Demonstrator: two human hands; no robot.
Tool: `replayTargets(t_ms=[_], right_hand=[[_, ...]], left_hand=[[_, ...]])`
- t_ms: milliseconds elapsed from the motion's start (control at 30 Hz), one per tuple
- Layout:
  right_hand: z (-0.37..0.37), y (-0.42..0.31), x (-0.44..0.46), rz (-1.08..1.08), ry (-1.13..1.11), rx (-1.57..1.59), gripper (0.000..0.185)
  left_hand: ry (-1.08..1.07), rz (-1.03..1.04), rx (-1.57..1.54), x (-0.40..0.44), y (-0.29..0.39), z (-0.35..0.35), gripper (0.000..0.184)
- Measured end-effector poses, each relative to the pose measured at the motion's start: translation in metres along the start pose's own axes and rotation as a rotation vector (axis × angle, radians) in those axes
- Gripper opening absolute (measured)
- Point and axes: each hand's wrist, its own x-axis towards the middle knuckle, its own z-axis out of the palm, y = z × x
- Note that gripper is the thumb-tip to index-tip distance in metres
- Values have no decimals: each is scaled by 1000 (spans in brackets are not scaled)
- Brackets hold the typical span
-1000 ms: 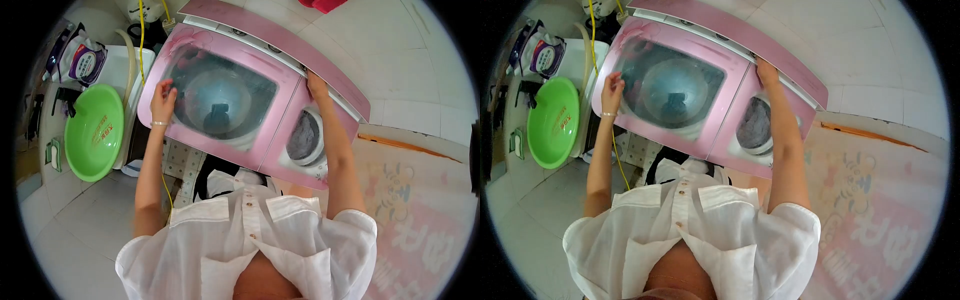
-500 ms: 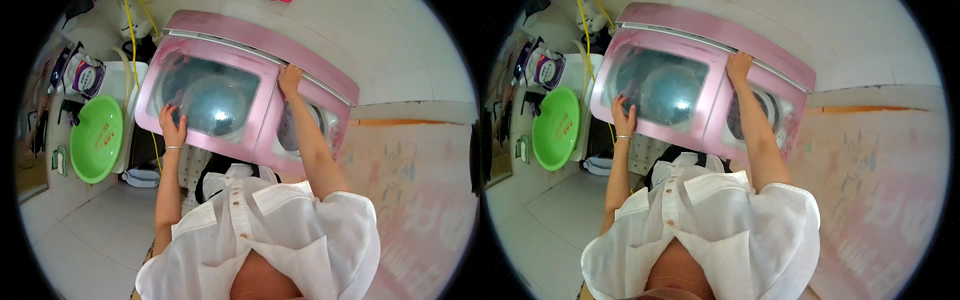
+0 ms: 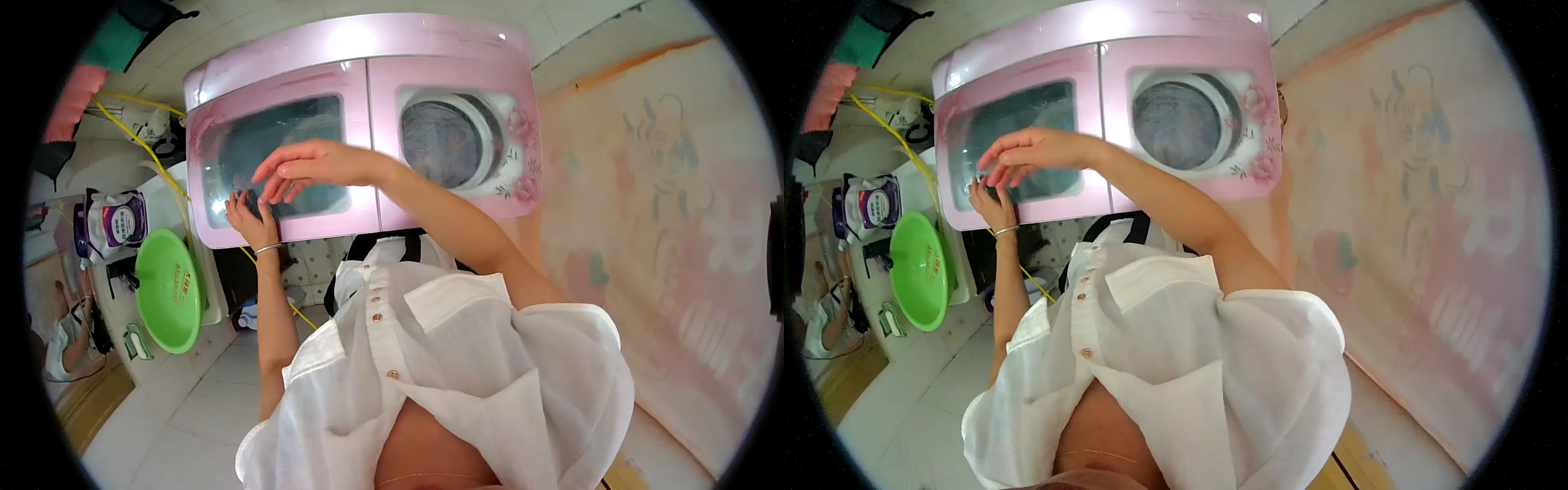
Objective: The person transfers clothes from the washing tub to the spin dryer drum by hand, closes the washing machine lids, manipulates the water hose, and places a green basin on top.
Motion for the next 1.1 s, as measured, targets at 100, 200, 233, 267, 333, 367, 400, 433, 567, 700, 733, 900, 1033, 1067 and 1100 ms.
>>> replayTargets(t_ms=[100,200,233,267,333,367,400,433,567,700,733,900,1033,1067,1100], right_hand=[[-2,56,-34,26,-3,-700,30],[-17,89,-98,-41,384,-887,27],[-31,98,-127,-49,497,-995,25],[-49,105,-157,-60,609,-1102,23],[-81,106,-214,-55,778,-1098,22],[-87,99,-240,12,873,-1140,19],[-90,92,-263,79,967,-1181,16],[-96,92,-283,121,1010,-1190,14],[-97,94,-319,129,1113,-1199,15],[-105,96,-304,148,1126,-1235,20],[-118,100,-293,140,1137,-1248,22],[-187,96,-228,120,1103,-1393,28],[-209,94,-211,242,992,-1542,30],[-219,98,-216,241,991,-1546,30],[-232,98,-230,482,1118,-1526,29]], left_hand=[[-17,-1,94,-1,-7,1,43],[13,4,83,-1,-10,4,44],[16,-7,83,0,-6,2,44],[11,-7,82,-1,-5,2,44],[8,-10,128,0,-7,4,44],[43,33,124,0,-12,7,44],[47,33,125,0,-11,8,44],[32,17,136,1,-8,6,44],[30,5,153,-1,-4,7,44],[26,0,150,0,-1,8,43],[29,4,164,0,-1,8,43],[14,-9,185,4,3,4,42],[15,-20,199,3,1,4,42],[13,-15,199,3,1,4,42],[14,-17,194,2,1,4,42]])
